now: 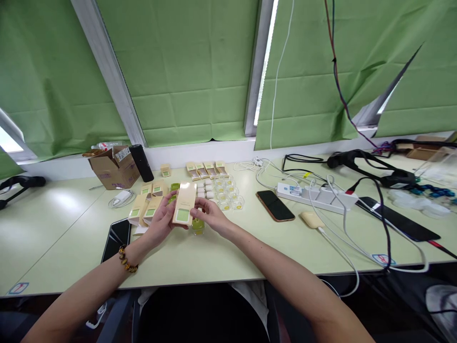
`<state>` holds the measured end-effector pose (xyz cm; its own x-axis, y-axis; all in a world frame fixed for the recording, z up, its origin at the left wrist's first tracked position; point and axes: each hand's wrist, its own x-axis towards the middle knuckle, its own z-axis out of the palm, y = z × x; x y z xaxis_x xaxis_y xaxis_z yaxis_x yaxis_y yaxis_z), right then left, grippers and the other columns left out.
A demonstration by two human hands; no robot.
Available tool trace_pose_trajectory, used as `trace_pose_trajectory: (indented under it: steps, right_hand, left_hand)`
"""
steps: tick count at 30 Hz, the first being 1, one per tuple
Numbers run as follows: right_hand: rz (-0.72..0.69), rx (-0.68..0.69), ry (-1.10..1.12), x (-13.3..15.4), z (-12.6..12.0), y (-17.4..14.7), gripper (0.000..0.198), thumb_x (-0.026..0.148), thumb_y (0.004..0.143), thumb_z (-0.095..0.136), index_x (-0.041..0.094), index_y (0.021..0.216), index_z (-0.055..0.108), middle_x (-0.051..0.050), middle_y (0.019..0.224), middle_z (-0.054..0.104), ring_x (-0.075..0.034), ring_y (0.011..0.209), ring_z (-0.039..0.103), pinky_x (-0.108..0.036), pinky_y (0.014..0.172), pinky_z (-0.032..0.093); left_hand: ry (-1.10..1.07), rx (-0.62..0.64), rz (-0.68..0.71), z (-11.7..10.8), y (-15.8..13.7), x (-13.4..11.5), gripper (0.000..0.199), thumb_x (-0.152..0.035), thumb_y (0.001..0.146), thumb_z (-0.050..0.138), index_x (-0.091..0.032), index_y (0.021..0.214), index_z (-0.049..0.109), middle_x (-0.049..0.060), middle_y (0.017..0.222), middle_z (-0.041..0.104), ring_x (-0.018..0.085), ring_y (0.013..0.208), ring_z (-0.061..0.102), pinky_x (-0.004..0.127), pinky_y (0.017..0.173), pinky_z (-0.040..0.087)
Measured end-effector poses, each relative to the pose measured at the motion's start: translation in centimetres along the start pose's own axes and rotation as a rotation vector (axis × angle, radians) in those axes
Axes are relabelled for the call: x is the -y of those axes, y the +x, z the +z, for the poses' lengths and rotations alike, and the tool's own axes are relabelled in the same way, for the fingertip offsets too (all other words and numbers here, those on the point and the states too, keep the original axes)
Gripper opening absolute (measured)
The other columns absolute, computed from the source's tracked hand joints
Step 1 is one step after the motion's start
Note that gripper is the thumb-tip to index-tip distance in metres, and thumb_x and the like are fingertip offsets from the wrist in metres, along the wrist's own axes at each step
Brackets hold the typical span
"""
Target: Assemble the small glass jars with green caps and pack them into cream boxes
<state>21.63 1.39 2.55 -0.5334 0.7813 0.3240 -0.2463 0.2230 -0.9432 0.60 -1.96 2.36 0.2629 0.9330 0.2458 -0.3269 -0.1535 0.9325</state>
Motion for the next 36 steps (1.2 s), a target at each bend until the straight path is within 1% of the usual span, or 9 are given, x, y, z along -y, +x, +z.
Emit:
trace_pose_trajectory:
  steps: [4,6,10,17,23,27,31,33,36]
  right_hand:
    - [0.038,-0.048,0.159,0.1,-0.2,0.1,0.055,0.054,0.075,0.091,0.023,0.117,0.071,-0.008,0.112,0.079,-0.026,0.102,0.074,-0.04,0.096,0.056]
    - [0.033,-0.116,0.175,0.1,-0.5,0.2,0.052,0.052,0.075,0.092,0.023,0.113,0.071,-0.007,0.108,0.08,-0.024,0.097,0.074,-0.038,0.095,0.056]
    - [0.026,-0.219,0.12,-0.2,-0.7,0.4,0.05,0.054,0.074,0.092,0.023,0.106,0.069,-0.006,0.102,0.08,-0.023,0.094,0.074,-0.037,0.09,0.056]
    - [-0.008,-0.221,-0.005,-0.6,-0.1,0.4,0.059,0.061,0.072,0.091,0.026,0.11,0.063,-0.006,0.104,0.079,-0.024,0.099,0.075,-0.039,0.091,0.058]
    - [-0.01,-0.194,-0.09,-0.8,0.1,0.3,0.063,0.065,0.077,0.086,0.027,0.119,0.058,-0.006,0.102,0.08,-0.026,0.098,0.075,-0.04,0.087,0.057]
    - [-0.032,-0.206,-0.157,-0.9,0.3,0.1,0.062,0.059,0.078,0.087,0.026,0.121,0.058,-0.006,0.101,0.08,-0.025,0.097,0.074,-0.037,0.083,0.055]
    - [-0.04,-0.242,-0.192,-1.2,0.3,0.1,0.059,0.058,0.08,0.086,0.025,0.121,0.06,-0.005,0.096,0.08,-0.024,0.091,0.075,-0.037,0.082,0.054]
    - [-0.027,-0.25,-0.172,-1.3,0.3,0.1,0.06,0.062,0.081,0.084,0.025,0.121,0.06,-0.006,0.096,0.081,-0.024,0.09,0.075,-0.038,0.083,0.055]
    - [0.005,-0.248,-0.094,-1.2,0.1,0.3,0.063,0.068,0.08,0.082,0.024,0.119,0.06,-0.007,0.097,0.082,-0.027,0.092,0.077,-0.041,0.087,0.057]
  left_hand:
    - [0.161,-0.078,0.12,0.2,-0.4,0.1,0.058,-0.055,0.099,0.066,-0.029,0.147,0.045,0.015,0.152,0.051,0.028,0.116,0.068,0.038,0.077,0.067]
    - [0.228,-0.057,0.192,0.3,-0.7,0.2,0.055,-0.05,0.101,0.065,-0.029,0.148,0.045,0.015,0.149,0.051,0.028,0.118,0.064,0.038,0.081,0.065]
    - [0.305,0.024,0.281,0.1,-1.0,0.7,0.06,-0.041,0.101,0.067,-0.03,0.154,0.041,0.015,0.151,0.049,0.027,0.125,0.059,0.04,0.093,0.06]
    - [0.355,0.02,0.273,-0.2,-0.8,1.4,0.06,-0.039,0.101,0.067,-0.03,0.154,0.04,0.015,0.154,0.048,0.028,0.127,0.059,0.047,0.108,0.051]
    - [0.383,0.038,0.318,-0.1,-0.7,1.2,0.055,-0.039,0.102,0.065,-0.028,0.15,0.042,0.014,0.152,0.049,0.029,0.141,0.05,0.048,0.12,0.042]
    - [0.379,0.048,0.322,0.1,-0.6,1.1,0.056,-0.041,0.101,0.066,-0.027,0.149,0.043,0.014,0.15,0.051,0.03,0.14,0.05,0.05,0.12,0.041]
    - [0.405,0.059,0.329,0.0,-0.6,1.3,0.055,-0.035,0.1,0.065,-0.027,0.15,0.042,0.013,0.148,0.051,0.029,0.139,0.051,0.05,0.12,0.041]
    - [0.418,0.066,0.327,-0.2,-0.7,1.4,0.06,-0.028,0.097,0.066,-0.028,0.152,0.041,0.013,0.15,0.051,0.03,0.142,0.049,0.05,0.121,0.04]
    - [0.438,0.101,0.305,-0.6,-0.8,1.8,0.076,-0.017,0.09,0.067,-0.029,0.158,0.036,0.012,0.159,0.045,0.032,0.149,0.043,0.051,0.124,0.037]
